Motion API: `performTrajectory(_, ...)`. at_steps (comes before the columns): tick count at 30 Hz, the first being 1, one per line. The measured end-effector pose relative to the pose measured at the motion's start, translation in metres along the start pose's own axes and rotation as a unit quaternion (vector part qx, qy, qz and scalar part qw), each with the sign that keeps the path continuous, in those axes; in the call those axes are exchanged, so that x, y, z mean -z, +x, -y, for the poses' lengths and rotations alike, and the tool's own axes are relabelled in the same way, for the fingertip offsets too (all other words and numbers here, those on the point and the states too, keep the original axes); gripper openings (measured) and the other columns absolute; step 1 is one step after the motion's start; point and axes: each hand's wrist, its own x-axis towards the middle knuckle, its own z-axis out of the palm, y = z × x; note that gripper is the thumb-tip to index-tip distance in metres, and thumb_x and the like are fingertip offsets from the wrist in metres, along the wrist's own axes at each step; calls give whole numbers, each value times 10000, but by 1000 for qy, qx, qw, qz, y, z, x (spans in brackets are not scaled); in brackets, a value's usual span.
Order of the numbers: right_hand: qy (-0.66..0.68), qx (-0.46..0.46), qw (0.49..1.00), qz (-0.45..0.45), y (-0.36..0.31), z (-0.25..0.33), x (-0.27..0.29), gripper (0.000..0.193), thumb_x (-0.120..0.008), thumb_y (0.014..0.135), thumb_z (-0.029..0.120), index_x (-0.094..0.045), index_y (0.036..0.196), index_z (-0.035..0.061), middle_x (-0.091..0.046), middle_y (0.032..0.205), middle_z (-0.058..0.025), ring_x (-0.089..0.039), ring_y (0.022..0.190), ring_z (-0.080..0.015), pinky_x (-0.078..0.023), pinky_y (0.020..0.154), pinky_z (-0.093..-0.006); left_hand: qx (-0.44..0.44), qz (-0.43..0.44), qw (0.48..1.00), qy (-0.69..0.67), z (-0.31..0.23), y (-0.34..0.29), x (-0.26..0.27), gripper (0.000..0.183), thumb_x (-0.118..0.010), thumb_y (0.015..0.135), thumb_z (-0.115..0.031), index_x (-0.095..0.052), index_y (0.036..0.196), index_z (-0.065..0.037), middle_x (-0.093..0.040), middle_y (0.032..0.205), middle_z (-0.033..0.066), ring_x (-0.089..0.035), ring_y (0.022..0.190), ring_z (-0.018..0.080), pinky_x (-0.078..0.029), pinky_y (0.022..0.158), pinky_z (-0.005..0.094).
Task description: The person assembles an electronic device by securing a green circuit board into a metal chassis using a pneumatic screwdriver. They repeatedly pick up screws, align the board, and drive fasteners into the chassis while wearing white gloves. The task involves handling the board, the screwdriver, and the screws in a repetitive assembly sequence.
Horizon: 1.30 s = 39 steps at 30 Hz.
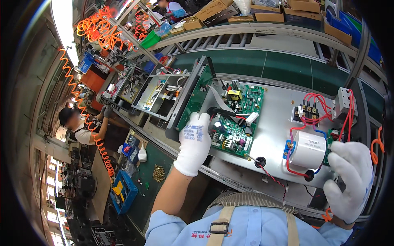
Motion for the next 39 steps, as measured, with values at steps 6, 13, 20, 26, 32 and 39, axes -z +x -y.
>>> performTrajectory(6, 15, 10, 999, 38, -2, -4, 2, 583, -541, 458, 75, -565, 1036, -1, -591, 975, -179, -501, 770, -322, -399, 679, -432, -26, 19, 998, -57, -3, 11, 13, 106, -574, 866, -24, -593, 967, -50, -592, 900, 154, -616, 798, 348, -503, 693, 400)
performTrajectory(13, -2, 2, 998, 60, 0, -4, 1, 578, -567, 482, 109, -568, 1051, 7, -600, 986, -178, -507, 771, -316, -401, 677, -432, -11, -33, 997, -74, -1, -26, 17, 288, -568, 808, 79, -596, 1069, -38, -601, 935, 143, -638, 819, 301, -520, 698, 352)
performTrajectory(20, -27, -51, 998, 16, 1, -5, -10, 519, -632, 490, 42, -601, 1007, 12, -659, 955, -162, -587, 764, -320, -450, 693, -424, 26, -84, 985, -146, 8, -49, 5, 350, -528, 897, 15, -536, 1243, -31, -619, 978, 165, -640, 851, 328, -524, 708, 397)
performTrajectory(26, -35, -84, 996, -2, 7, 1, -9, 519, -585, 588, -9, -612, 1105, -34, -641, 999, -173, -614, 911, -318, -484, 812, -384, -63, 81, 960, -259, 38, -106, 13, 304, -634, 853, -35, -616, 1155, -7, -661, 1010, 199, -659, 895, 337, -528, 775, 366)
performTrajectory(32, 61, -131, 978, -152, -1, 32, -33, 488, -585, 694, -54, -604, 1181, -36, -660, 1036, -172, -651, 917, -257, -505, 819, -336, -212, 212, 915, -270, 77, -78, 74, 309, -676, 812, -135, -642, 1098, -22, -671, 1011, 186, -672, 907, 301, -540, 760, 372)
performTrajectory(39, -83, -130, 982, -105, -22, 122, -53, 401, -666, 688, -25, -664, 1088, -8, -668, 904, -129, -631, 765, -272, -495, 691, -352, -506, -27, 845, -171, 33, 84, 104, 317, -670, 744, -152, -642, 1032, -22, -674, 851, 162, -647, 767, 364, -506, 779, 422)
